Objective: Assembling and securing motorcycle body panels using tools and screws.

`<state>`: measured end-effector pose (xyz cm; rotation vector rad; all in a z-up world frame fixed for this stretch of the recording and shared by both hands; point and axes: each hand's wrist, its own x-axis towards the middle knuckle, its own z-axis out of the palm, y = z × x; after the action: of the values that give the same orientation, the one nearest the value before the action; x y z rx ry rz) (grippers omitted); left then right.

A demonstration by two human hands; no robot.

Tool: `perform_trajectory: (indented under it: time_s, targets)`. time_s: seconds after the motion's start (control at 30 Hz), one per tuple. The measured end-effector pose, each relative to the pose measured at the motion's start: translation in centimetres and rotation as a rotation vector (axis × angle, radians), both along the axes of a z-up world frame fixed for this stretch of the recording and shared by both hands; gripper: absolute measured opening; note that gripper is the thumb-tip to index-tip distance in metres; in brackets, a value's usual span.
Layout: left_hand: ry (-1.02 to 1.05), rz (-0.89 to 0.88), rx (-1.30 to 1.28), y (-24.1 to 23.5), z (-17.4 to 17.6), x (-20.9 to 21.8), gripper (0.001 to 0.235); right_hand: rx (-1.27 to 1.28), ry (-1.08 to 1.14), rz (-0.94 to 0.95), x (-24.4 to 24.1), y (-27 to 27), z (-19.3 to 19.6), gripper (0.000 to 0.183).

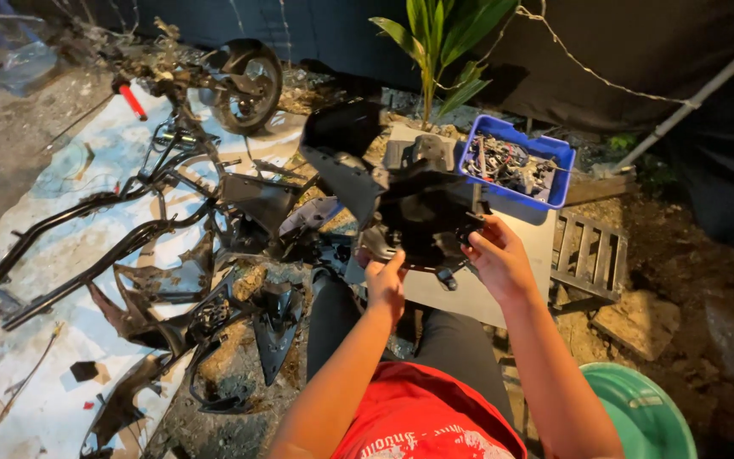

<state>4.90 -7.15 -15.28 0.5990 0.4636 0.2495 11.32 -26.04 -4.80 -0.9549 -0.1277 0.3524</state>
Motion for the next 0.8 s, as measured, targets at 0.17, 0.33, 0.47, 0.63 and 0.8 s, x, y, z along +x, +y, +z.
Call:
perform_trajectory:
  time_s: [0.17, 0.33, 0.47, 0.63, 0.8]
  targets:
    - [0.156, 0.042, 0.041, 1.9, -7.6, 1.3, 0.022, 0.067, 0.066, -0.042, 2.0, -1.8, -2.2, 0.024]
    - [0.227, 0.052, 0.030, 3.8, -7.9, 0.0, 0.013, 0.031, 0.146, -0.107, 6.4, -3.5, -7.4, 0.034]
    - [0.236, 0.092, 0.021, 5.0, -9.8, -0.8, 0.015, 0.061, 0.287, -0.144, 10.1, -4.3, -14.7, 0.032]
    - [0.246, 0.094, 0.003, 5.2, -8.5, -0.3, 0.019, -0.073, 0.480, -0.188, 13.2, -4.3, -21.2, 0.029]
    - [0.238, 0.035, -0.006, 5.3, -7.2, 0.5, 0.013, 0.006, 0.614, -0.132, 15.6, -4.9, -27.7, 0.020]
